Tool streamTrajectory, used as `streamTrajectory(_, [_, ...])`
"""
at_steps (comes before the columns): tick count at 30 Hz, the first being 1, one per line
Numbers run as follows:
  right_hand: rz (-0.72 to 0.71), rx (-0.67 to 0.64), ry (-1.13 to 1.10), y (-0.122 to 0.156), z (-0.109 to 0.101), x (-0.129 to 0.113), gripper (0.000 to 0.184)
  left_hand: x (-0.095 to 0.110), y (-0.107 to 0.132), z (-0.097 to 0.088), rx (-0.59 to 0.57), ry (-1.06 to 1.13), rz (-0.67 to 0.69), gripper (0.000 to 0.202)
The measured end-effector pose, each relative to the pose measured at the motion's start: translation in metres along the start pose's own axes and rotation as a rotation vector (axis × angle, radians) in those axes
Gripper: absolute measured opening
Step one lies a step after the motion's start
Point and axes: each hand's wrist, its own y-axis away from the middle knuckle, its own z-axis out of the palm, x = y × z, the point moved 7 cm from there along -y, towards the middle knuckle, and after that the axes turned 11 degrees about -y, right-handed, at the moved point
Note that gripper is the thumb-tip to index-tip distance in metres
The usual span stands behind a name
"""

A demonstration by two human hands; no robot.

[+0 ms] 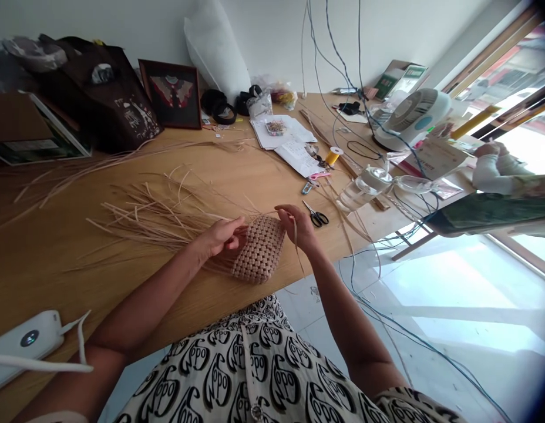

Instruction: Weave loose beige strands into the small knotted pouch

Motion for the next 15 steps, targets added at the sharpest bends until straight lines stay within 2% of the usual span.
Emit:
streamTrajectory(2, [0.099, 0.003, -0.040, 0.007, -0.003, 0.011, 0.045, 0.001, 0.000, 0.002, -0.087, 0.013, 0.016, 0.021])
streamTrajectory(5, [0.220, 0.014, -0.150, 0.021, 0.000, 0.019, 0.055, 0.007, 0.004, 0.008, -0.176, -0.007, 0.086, 0.031])
streamTrajectory(10, [0.294, -0.079, -0.332, 0.037, 0.015, 0.005, 0.049, 0.025, 0.017, 0.013, -0.156, -0.265, 0.244, 0.039])
streamTrajectory(12, [0.272, 0.007, -0.375, 0.039, 0.011, -0.001, 0.046, 0.034, 0.024, 0.012, -0.120, -0.421, 0.270, 0.039])
streamTrajectory(15, [0.183, 0.181, -0.332, 0.036, -0.001, -0.007, 0.043, 0.047, 0.034, 0.004, -0.091, -0.611, 0.227, 0.035])
